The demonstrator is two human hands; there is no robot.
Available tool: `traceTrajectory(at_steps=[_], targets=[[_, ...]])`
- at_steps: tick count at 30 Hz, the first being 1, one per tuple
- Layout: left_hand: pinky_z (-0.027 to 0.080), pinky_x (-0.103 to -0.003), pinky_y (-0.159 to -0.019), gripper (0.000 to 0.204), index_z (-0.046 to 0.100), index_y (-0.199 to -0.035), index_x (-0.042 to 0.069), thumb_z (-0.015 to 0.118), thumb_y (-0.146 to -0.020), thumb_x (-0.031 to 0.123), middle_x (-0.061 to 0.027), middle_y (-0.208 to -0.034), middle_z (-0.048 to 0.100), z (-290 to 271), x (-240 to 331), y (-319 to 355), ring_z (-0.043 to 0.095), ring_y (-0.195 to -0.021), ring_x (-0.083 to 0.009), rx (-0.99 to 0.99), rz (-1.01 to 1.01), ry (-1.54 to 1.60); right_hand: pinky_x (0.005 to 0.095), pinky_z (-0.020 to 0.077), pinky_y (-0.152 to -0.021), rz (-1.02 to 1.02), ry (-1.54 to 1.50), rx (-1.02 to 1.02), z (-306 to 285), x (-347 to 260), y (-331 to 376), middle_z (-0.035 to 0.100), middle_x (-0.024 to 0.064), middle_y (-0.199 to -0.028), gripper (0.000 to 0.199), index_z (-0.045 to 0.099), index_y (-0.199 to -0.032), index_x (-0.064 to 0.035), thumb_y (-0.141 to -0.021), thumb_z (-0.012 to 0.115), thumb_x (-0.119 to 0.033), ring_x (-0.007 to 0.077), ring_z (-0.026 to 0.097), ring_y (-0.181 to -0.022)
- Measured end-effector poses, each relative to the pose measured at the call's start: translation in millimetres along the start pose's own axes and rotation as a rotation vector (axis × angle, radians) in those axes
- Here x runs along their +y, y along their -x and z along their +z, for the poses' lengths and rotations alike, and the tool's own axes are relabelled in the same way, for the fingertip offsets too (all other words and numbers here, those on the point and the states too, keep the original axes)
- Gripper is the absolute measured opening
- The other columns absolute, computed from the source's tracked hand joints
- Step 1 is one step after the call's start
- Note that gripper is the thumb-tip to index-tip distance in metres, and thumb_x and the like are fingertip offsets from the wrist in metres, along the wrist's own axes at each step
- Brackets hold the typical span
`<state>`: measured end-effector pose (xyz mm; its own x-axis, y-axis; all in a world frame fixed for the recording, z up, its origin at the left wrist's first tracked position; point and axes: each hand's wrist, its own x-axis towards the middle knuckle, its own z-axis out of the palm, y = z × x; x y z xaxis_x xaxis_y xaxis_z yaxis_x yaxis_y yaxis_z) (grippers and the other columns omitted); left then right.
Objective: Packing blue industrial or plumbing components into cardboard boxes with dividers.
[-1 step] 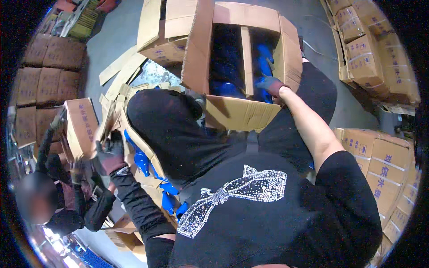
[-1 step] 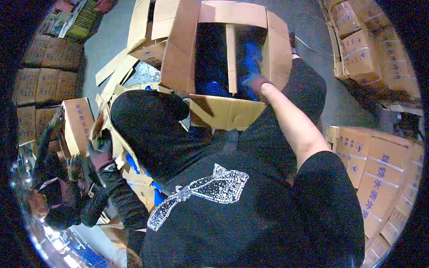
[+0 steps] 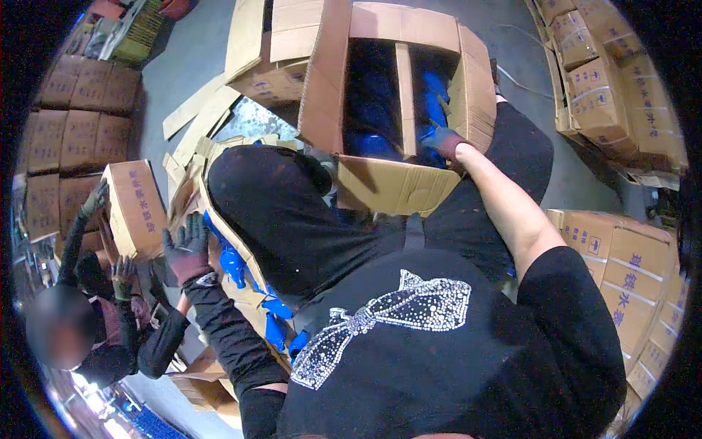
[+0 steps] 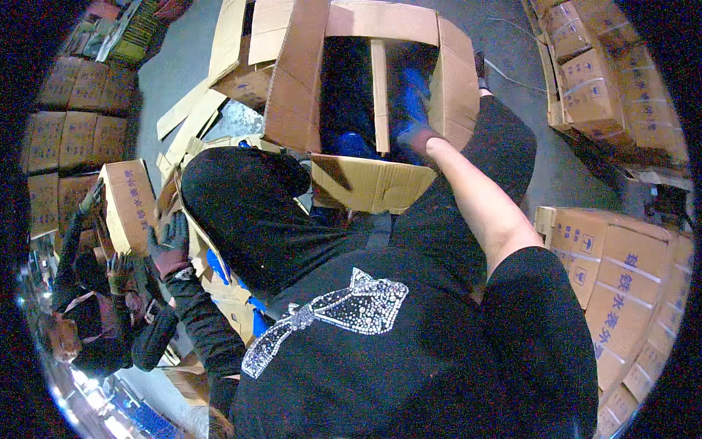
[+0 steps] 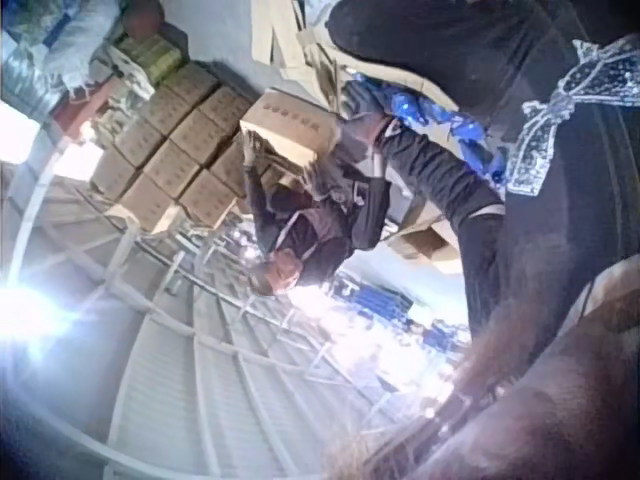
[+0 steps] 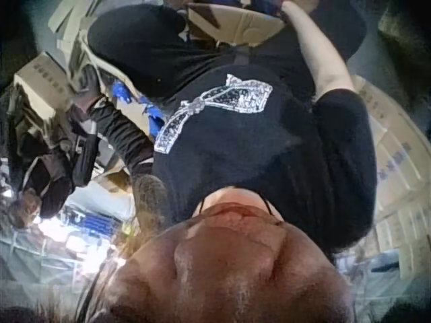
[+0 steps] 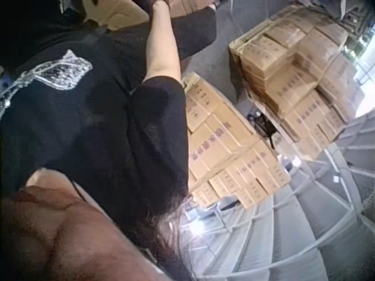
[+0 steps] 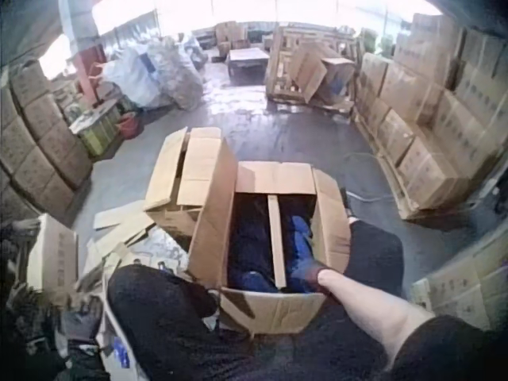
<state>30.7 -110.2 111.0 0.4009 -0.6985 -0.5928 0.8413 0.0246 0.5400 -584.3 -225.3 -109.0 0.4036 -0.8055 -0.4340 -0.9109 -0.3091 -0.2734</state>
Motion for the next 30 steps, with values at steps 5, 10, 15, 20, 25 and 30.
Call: traceTrajectory(at_steps=[5, 10, 15, 20, 25, 30], targets=[[0.030, -0.050, -0.103, 0.054, 0.026, -0.137, 0.006, 0.046, -0.090, 0.024, -0.0182, -0.139, 0.032, -11.5, -0.9, 51.8, 0.035, -0.125, -0.0356, -0.032, 0.440, -0.347, 0.0396, 0.0494, -0.073, 0.556, -0.500, -0.117, 5.7, -55.2, -24.8, 0.062, 0.0168, -0.095, 0.034, 0.062, -0.101, -0.0082, -0.073, 0.062, -0.027, 0.0295, 0.061, -0.084], [0.035, -0.045, -0.102, 0.049, 0.037, -0.133, 0.010, 0.052, -0.086, 0.015, -0.0185, -0.136, 0.035, 31.8, -20.5, 77.8, 0.036, -0.127, -0.0305, -0.396, 0.864, -1.280, 0.0424, 0.0494, -0.075, 0.296, -0.012, -0.385, 106.0, 40.5, -70.4, 0.063, 0.0109, -0.099, 0.032, 0.066, -0.099, -0.0097, -0.076, 0.056, -0.030, 0.0258, 0.062, -0.085], [0.040, -0.038, -0.098, 0.038, 0.046, -0.124, 0.003, 0.042, -0.087, -0.002, -0.0187, -0.126, 0.048, 74.5, -50.6, 112.5, 0.049, -0.115, -0.0303, -0.499, 1.078, -1.280, 0.0454, 0.0477, -0.083, 0.081, 0.318, -0.496, 126.8, 39.9, -86.2, 0.061, 0.0096, -0.112, 0.030, 0.065, -0.104, -0.0106, -0.085, 0.045, -0.023, 0.0265, 0.061, -0.094], [0.041, -0.032, -0.092, 0.030, 0.054, -0.115, -0.003, 0.049, -0.087, 0.007, -0.0124, -0.113, 0.058, 125.1, -113.3, 121.2, 0.053, -0.106, -0.0205, -0.609, 0.646, -0.880, 0.0443, 0.0483, -0.081, 0.196, -0.391, -0.078, 68.1, 18.2, -30.1, 0.062, 0.0108, -0.107, 0.028, 0.063, -0.104, -0.0122, -0.079, 0.057, -0.023, 0.0254, 0.060, -0.092], [0.045, -0.025, -0.081, 0.027, 0.058, -0.110, -0.002, 0.056, -0.085, 0.007, -0.0084, -0.104, 0.063, 157.8, -158.6, 121.0, 0.057, -0.093, -0.0134, -0.655, 0.201, -0.887, 0.0303, 0.0459, -0.060, 0.564, -1.318, 0.058, -88.5, -104.8, 54.3, 0.060, 0.0055, -0.081, 0.039, 0.058, -0.097, -0.0051, -0.067, 0.070, -0.026, 0.0151, 0.055, -0.071], [0.045, -0.026, -0.083, 0.035, 0.057, -0.113, 0.001, 0.065, -0.081, 0.012, -0.0075, -0.103, 0.062, 157.8, -212.7, 106.4, 0.057, -0.093, -0.0140, -0.798, 0.152, -1.005, 0.0269, 0.0468, -0.064, 0.417, -1.237, 0.179, -148.9, -124.3, 120.0, 0.060, 0.0045, -0.086, 0.038, 0.056, -0.104, -0.0052, -0.069, 0.067, -0.017, 0.0139, 0.057, -0.075]])
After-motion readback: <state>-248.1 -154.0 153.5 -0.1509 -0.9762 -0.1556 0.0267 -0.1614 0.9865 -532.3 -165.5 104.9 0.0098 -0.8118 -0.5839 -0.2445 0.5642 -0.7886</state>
